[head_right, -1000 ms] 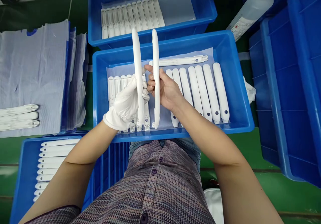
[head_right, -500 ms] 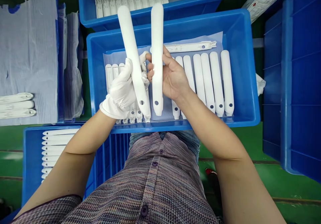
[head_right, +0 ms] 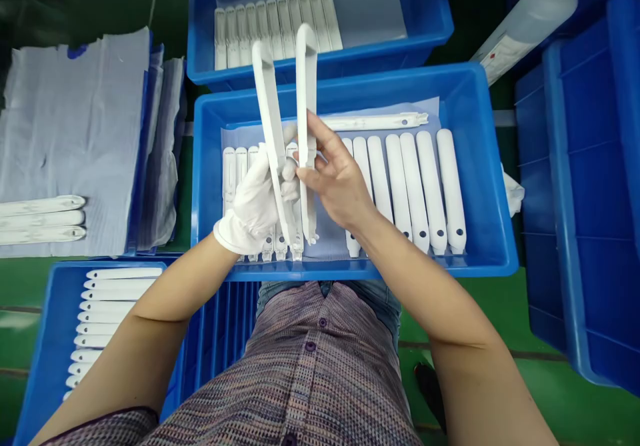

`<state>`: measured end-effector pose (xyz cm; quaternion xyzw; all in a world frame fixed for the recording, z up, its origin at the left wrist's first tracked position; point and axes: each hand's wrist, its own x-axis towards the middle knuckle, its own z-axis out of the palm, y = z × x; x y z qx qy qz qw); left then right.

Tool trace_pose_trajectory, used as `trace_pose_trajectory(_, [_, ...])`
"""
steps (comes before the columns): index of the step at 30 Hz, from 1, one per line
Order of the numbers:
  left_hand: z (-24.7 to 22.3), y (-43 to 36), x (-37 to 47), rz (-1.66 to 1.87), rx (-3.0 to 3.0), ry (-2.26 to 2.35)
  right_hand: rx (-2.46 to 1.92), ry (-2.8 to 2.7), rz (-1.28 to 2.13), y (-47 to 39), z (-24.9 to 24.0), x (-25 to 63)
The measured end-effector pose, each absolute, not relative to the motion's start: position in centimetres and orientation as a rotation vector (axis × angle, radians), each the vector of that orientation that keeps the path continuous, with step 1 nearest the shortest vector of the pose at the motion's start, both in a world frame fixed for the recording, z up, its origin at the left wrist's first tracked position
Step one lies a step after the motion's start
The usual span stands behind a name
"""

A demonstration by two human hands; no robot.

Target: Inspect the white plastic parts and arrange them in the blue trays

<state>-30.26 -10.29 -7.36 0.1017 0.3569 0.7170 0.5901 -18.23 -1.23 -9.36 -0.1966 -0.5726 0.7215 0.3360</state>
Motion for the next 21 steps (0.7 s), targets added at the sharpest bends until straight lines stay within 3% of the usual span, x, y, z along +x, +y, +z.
trace_pose_trajectory(9, [-7.3,-11.0,-30.8,1.551,0.554,0.922,-0.57,-1.886,1.13,-2.7,-9.0,-17.3])
trace_pose_trajectory(16, [-8.4,-10.6,-31.4,1.549,0.797,1.227,-0.656,-2.039,1.101,-2.0,-8.9,-17.2])
trace_pose_trajectory(21, [-11.0,-10.8,-32.3,1.289,1.02,1.65,-0.922,-2.43,1.22,0.3,-9.7,-16.7])
